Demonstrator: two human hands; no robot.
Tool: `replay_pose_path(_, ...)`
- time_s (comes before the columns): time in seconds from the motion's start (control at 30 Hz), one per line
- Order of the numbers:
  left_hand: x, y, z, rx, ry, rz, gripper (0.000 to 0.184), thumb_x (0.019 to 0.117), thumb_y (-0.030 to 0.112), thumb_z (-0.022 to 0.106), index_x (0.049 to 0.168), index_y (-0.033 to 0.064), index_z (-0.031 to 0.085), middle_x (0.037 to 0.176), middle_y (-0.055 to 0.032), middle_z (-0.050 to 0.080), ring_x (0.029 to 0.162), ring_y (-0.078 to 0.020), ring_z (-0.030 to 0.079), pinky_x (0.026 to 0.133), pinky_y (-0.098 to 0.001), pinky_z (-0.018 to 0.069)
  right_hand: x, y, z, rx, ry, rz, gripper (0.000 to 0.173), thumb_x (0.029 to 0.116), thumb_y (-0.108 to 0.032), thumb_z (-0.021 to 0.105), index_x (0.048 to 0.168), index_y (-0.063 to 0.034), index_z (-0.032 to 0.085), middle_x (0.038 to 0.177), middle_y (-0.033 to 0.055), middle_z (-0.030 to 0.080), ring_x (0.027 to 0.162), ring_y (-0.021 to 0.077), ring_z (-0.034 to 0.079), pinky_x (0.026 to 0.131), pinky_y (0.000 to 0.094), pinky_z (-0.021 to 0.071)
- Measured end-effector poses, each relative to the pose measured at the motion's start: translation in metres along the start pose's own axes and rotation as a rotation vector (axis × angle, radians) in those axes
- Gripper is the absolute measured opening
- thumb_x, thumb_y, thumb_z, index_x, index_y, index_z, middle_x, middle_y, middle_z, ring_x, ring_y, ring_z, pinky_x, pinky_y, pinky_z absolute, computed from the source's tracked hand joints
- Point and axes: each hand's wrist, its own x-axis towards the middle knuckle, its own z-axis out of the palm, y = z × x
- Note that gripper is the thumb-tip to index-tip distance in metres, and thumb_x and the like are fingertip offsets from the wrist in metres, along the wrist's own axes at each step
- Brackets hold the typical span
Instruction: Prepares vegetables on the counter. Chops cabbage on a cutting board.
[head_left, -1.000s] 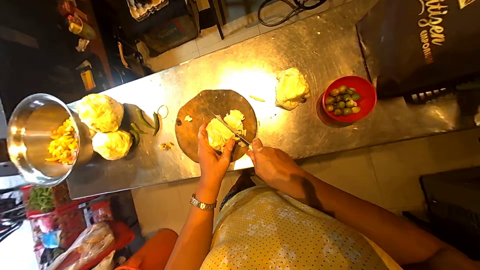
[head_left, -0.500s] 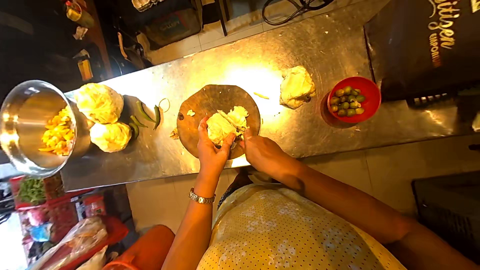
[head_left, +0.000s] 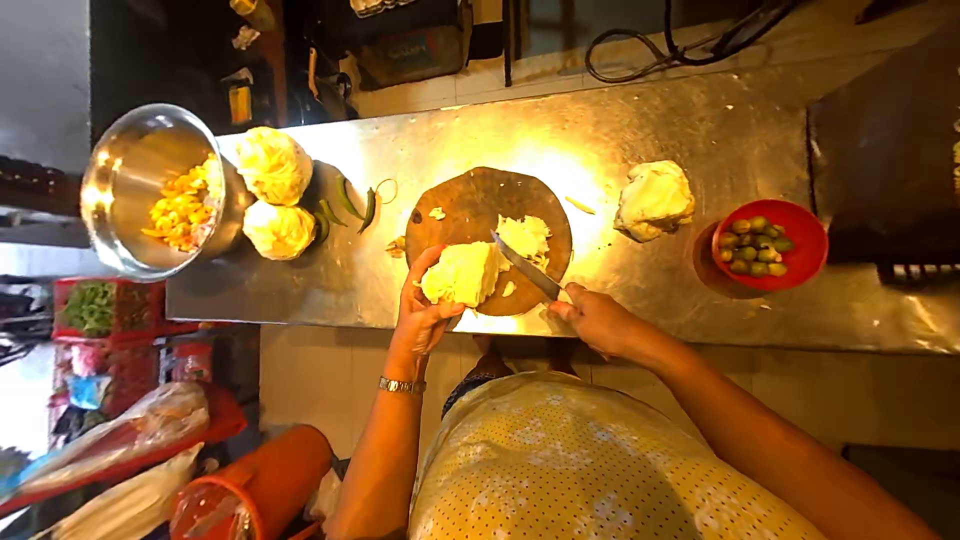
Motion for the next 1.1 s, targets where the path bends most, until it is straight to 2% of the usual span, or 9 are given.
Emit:
replay_pose_path(0.1, -0.004, -0.002, -0.003, -0.115, -0.01, 0.014, 0.082, 0.0697, 0.0, 0.086, 0.141, 0.0268, 0.056, 0.131, -0.0026, 0.065, 0.106, -0.015, 0.068, 0.088, -0.035, 0.0608, -0.002, -0.003, 0.005, -0.019, 0.036, -0.003, 0.039, 0.1124, -0.038, 0.039, 0.127, -0.0039, 0.049, 0.083, 0.0105, 0.052, 0.061, 0.0201, 0.054, 0.059, 0.0376, 0.0492)
replay_pose_path(0.2, -0.004, -0.004, -0.003, -0.105, -0.01, 0.017, 0.084, 0.0708, 0.004, 0.087, 0.144, 0.0277, 0.053, 0.132, -0.0025, 0.064, 0.108, -0.0153, 0.067, 0.089, -0.0356, 0.0603, -0.007, -0.006, 0.014, -0.11, 0.111, -0.037, 0.038, 0.1121, -0.035, 0.041, 0.127, -0.001, 0.051, 0.096, 0.0175, 0.062, 0.091, 0.0311, 0.065, 0.082, 0.0483, 0.0524)
replay_pose_path(0.27, -0.001, -0.002, 0.001, 0.023, 0.017, -0.007, 0.089, 0.0726, 0.008, 0.088, 0.15, 0.0261, 0.046, 0.136, -0.004, 0.061, 0.11, -0.0158, 0.066, 0.089, -0.0357, 0.0602, -0.01, -0.008, 0.019, -0.149, 0.151, -0.041, 0.041, 0.1122, -0.035, 0.04, 0.13, 0.0005, 0.05, 0.1, 0.0197, 0.064, 0.098, 0.0348, 0.067, 0.087, 0.0508, 0.0525)
replay_pose_path(0.43, 0.009, 0.003, 0.025, 0.525, 0.117, -0.075, 0.084, 0.0833, 0.014, 0.083, 0.156, 0.0187, 0.04, 0.148, -0.0085, 0.052, 0.122, -0.0198, 0.062, 0.097, -0.0402, 0.0571, -0.029, -0.011, 0.022, -0.182, 0.278, -0.066, 0.041, 0.1126, -0.036, 0.038, 0.128, 0.0002, 0.049, 0.09, 0.0173, 0.064, 0.089, 0.0343, 0.068, 0.081, 0.0499, 0.054)
replay_pose_path(0.53, 0.016, 0.001, 0.034, 0.742, 0.134, -0.082, 0.083, 0.088, 0.027, 0.081, 0.158, 0.0181, 0.036, 0.154, -0.0109, 0.045, 0.13, -0.0207, 0.056, 0.103, -0.0424, 0.0523, -0.044, -0.016, 0.023, -0.245, 0.315, -0.104, 0.044, 0.1125, -0.036, 0.037, 0.129, 0.0026, 0.05, 0.093, 0.0198, 0.067, 0.091, 0.0374, 0.07, 0.08, 0.0516, 0.0552)
replay_pose_path(0.63, 0.018, 0.0, 0.042, 0.91, 0.125, -0.054, 0.083, 0.0912, 0.033, 0.077, 0.158, 0.0124, 0.033, 0.152, -0.0157, 0.046, 0.128, -0.0216, 0.057, 0.103, -0.0434, 0.0517, -0.054, -0.018, 0.028, -0.305, 0.313, -0.117, 0.044, 0.1122, -0.036, 0.035, 0.128, 0.0017, 0.052, 0.096, 0.02, 0.068, 0.093, 0.0383, 0.071, 0.079, 0.0513, 0.056)
replay_pose_path(0.9, 0.015, -0.006, 0.062, 1.076, 0.12, 0.018, 0.081, 0.0925, 0.024, 0.076, 0.158, 0.0054, 0.031, 0.148, -0.0198, 0.05, 0.123, -0.024, 0.061, 0.1, -0.0426, 0.0537, -0.048, -0.044, 0.02, -0.322, 0.128, 0.06, 0.047, 0.1142, -0.034, 0.028, 0.144, -0.0002, 0.042, 0.117, 0.0227, 0.066, 0.113, 0.0383, 0.067, 0.093, 0.0503, 0.0532)
replay_pose_path(1.03, 0.019, -0.005, 0.064, 1.09, 0.149, -0.026, 0.081, 0.0928, 0.028, 0.076, 0.156, 0.0053, 0.032, 0.146, -0.0192, 0.052, 0.121, -0.0237, 0.063, 0.099, -0.0427, 0.0542, -0.021, -0.049, 0.022, -0.307, 0.252, -0.008, 0.038, 0.1132, -0.03, 0.034, 0.137, -0.0028, 0.047, 0.106, 0.0192, 0.067, 0.104, 0.0365, 0.07, 0.086, 0.0501, 0.0557)
replay_pose_path(1.1, 0.02, -0.004, 0.064, 1.088, 0.152, -0.031, 0.08, 0.0923, 0.028, 0.076, 0.156, 0.0056, 0.033, 0.143, -0.019, 0.055, 0.119, -0.0242, 0.064, 0.098, -0.0438, 0.0547, -0.019, -0.048, 0.022, -0.306, 0.253, -0.013, 0.038, 0.113, -0.03, 0.035, 0.139, -0.0041, 0.045, 0.105, 0.018, 0.068, 0.103, 0.0357, 0.07, 0.086, 0.0494, 0.0563)
